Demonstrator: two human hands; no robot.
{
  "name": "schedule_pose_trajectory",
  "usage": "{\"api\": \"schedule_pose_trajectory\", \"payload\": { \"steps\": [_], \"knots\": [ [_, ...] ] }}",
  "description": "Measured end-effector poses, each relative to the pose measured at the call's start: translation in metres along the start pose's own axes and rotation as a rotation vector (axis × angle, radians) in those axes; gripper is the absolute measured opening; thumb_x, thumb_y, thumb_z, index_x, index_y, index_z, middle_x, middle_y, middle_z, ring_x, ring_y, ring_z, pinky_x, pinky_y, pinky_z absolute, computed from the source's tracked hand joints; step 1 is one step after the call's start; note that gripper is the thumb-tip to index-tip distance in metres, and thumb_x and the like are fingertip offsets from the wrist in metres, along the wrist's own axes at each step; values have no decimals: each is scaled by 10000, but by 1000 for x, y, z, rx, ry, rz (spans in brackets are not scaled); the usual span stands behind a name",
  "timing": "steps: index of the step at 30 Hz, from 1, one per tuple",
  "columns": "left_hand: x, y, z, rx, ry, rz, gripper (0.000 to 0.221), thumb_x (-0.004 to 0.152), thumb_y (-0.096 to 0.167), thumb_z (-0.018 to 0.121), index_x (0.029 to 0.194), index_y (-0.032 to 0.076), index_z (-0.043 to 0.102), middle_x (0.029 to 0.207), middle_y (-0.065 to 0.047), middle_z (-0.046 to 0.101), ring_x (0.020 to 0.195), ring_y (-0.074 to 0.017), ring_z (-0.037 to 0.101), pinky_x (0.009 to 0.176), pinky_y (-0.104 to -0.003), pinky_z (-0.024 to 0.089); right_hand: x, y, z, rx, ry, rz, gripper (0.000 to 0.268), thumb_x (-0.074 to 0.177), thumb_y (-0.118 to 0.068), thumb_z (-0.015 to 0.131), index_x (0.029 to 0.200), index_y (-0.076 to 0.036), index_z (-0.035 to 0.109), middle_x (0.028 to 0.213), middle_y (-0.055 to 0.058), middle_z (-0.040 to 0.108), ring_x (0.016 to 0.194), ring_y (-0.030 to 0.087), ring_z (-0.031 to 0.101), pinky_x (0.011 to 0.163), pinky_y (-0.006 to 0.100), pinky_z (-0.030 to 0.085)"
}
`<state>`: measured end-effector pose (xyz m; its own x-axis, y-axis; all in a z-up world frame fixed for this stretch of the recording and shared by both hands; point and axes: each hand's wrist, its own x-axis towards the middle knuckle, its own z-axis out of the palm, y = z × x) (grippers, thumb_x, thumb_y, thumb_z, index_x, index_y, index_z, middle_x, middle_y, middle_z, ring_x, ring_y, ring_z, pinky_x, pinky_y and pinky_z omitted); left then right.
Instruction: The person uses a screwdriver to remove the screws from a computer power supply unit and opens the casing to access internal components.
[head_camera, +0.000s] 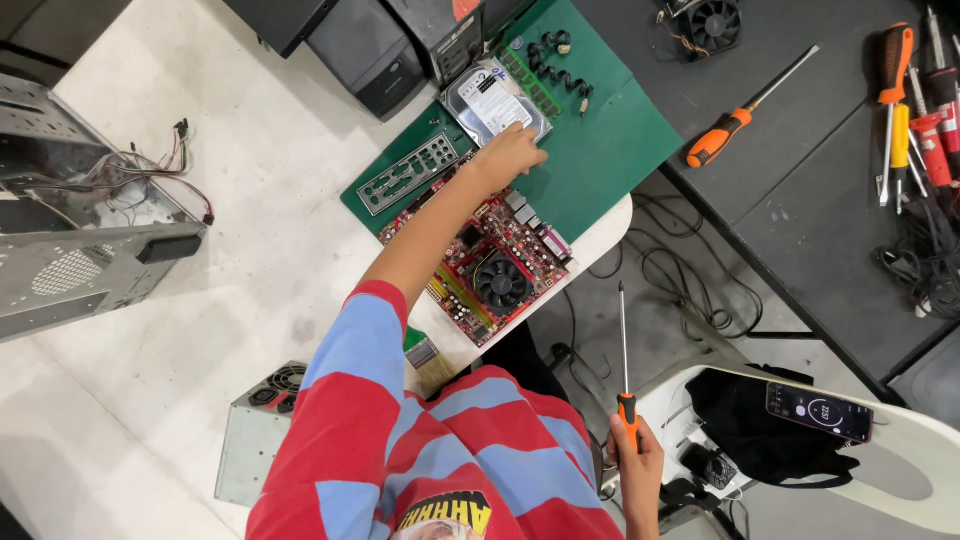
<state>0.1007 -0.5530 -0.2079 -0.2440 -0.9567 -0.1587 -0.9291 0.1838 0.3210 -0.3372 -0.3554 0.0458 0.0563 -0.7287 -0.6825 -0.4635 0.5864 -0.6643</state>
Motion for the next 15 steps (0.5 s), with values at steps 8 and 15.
{"api": "schedule_pose_trajectory", "payload": {
  "steps": [8, 15],
  "knots": [
    [-6, -6, -14, 127, 37, 167, 427, 608, -202, 745, 845, 152, 709, 605, 54, 643, 923, -209, 525, 816, -354, 370, -2, 1, 6, -59, 21, -12, 398, 1009, -323, 644, 713, -101, 497, 606, 20, 468, 577, 128, 376, 591, 267, 310],
    [-8, -7, -15, 153, 32, 187, 423, 592, -201, 722, 765, 180, 655, 642, 58, 670, 919, -200, 522, 826, -351, 368, -2, 14, 6, -28, 16, -3, 357, 1001, -296, 663, 750, -79, 532, 594, 35, 471, 552, 134, 383, 573, 267, 344]
  ]
}}
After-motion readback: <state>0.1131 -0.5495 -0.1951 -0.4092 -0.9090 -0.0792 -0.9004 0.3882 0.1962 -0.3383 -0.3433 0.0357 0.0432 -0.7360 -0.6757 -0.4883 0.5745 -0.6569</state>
